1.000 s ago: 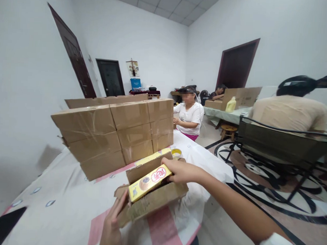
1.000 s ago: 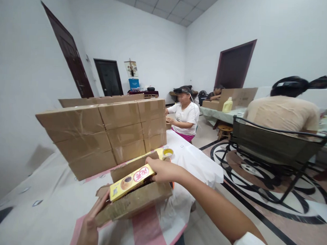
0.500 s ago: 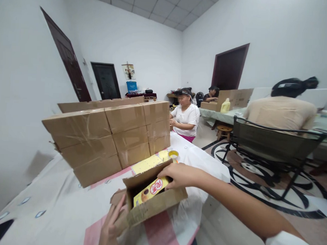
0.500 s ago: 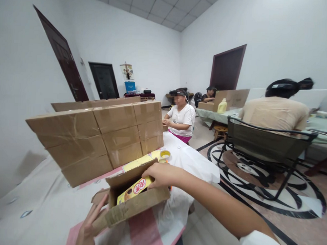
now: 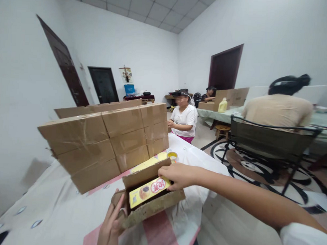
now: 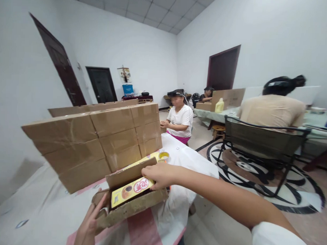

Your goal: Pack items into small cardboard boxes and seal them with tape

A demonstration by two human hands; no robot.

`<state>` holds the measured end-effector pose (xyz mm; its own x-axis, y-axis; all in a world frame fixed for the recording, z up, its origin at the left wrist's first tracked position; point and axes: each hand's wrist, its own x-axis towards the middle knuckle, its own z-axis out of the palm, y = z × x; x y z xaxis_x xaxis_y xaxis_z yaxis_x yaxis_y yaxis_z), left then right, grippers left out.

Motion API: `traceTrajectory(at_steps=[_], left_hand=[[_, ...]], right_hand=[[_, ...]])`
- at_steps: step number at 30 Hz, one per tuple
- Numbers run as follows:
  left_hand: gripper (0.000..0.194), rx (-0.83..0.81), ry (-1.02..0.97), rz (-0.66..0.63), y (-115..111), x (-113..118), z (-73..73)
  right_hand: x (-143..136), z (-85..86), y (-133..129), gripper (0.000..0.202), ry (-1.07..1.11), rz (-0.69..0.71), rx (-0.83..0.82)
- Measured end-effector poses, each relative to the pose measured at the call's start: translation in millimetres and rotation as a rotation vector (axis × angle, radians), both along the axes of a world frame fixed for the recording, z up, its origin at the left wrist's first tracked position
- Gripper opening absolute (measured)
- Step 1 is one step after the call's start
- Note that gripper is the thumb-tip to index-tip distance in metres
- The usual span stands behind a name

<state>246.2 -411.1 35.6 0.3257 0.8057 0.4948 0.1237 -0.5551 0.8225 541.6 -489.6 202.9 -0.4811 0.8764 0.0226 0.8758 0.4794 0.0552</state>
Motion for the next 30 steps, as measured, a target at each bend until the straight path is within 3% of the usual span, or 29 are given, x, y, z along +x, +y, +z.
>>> traceTrajectory(at_steps=[5,8,12,16,18,21,24,27,30], left_hand=[[0.058,-0.053,0.049,-0.072,20.7,-10.9,-11.1],[0.058,-0.004,0.087,-0.069,27.7,-16.2,-15.5],[0.056,0.024,0.056,0.007,22.4,-14.4,-9.0],[0.057,0.129,0.157,0.008,14.2,-8.9,3.1],[0.064,0.189,0.212,-0.035,13.3,-6.9,5.3],[0.083,0.248,0.213,-0.150,15.7,-5.3,3.3],[0.092,0.213,0.211,-0.230,18.9,-4.4,3.1],[0.087,0.158,0.229,-0.248,21.3,-2.1,10.7],[0.074,0.035,0.127,-0.236,27.3,3.2,21.0]], right_hand=[[-2.8,-7.2,11.1,0.024,-0.278,0.065,0.152],[3.9,-6.9,11.2,0.025,-0.305,0.146,0.302],[20.9,-4.6,4.8,0.014,-0.210,-0.008,0.351],[29.4,-13.3,-3.2,0.041,0.096,-0.385,0.285],[31.3,-22.9,-5.6,0.037,0.308,-0.494,0.130],[33.1,-40.1,-4.1,0.017,0.565,-0.518,-0.012],[31.5,-51.0,1.7,0.018,0.804,-0.603,-0.055],[28.5,-47.8,8.5,0.024,0.976,-0.670,-0.134],[27.5,-38.3,15.3,0.042,1.106,-0.644,-0.155]])
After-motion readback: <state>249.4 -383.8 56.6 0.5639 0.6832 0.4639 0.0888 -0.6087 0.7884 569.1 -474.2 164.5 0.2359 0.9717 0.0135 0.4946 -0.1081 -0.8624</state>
